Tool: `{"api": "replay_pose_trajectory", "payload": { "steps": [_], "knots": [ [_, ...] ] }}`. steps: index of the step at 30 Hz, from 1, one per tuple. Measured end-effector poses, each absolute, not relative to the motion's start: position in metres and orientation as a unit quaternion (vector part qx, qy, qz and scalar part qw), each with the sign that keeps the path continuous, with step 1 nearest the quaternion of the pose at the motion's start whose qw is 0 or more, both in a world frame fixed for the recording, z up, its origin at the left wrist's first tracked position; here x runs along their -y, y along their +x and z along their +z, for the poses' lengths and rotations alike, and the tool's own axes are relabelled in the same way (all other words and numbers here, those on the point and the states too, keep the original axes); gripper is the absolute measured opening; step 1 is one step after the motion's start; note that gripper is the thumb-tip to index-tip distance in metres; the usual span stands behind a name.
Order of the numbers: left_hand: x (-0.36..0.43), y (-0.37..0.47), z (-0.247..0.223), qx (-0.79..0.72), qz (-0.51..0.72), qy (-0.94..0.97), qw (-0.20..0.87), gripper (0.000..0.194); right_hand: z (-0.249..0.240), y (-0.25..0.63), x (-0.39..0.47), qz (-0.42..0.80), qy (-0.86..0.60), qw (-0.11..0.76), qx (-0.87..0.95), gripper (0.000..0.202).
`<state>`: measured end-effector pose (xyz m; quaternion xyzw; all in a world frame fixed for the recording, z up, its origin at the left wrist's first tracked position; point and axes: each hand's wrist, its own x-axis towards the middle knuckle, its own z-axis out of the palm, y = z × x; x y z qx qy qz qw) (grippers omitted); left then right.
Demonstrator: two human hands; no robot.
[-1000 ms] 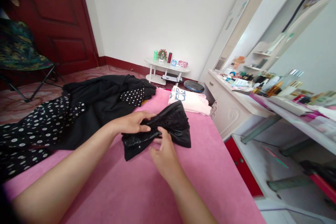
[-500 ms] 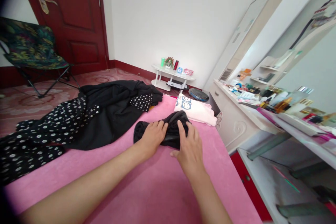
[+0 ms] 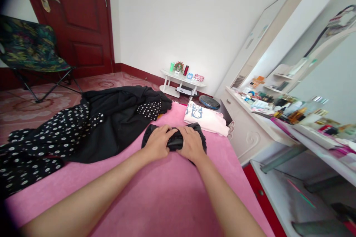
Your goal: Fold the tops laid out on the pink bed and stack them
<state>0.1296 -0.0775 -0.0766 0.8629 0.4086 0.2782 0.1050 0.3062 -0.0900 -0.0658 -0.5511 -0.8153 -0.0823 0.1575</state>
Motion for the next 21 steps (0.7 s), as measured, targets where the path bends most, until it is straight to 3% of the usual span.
{"api": "replay_pose_trajectory", "payload": {
  "steps": [5, 10, 17, 21],
  "knots": [
    [0.063, 0.134, -0.042, -0.343, 0.383, 0.809, 0.285, 0.036, -0.091, 0.305, 0.11, -0.125, -0.59, 0.263, 0.753, 0.051],
    [0.03, 0.103, -0.059, -0.454, 0.54, 0.676, 0.215, 0.035, -0.099, 0.312, 0.115, -0.13, -0.594, 0.342, 0.716, 0.045],
    [0.016, 0.079, -0.126, -0.515, 0.283, 0.803, 0.097, 0.029, -0.099, 0.337, 0.11, -0.113, -0.63, 0.485, 0.597, 0.057],
    [0.018, 0.087, -0.128, -0.51, 0.268, 0.815, 0.06, 0.035, -0.073, 0.372, 0.089, -0.102, -0.653, 0.451, 0.6, 0.063]
  ]
}}
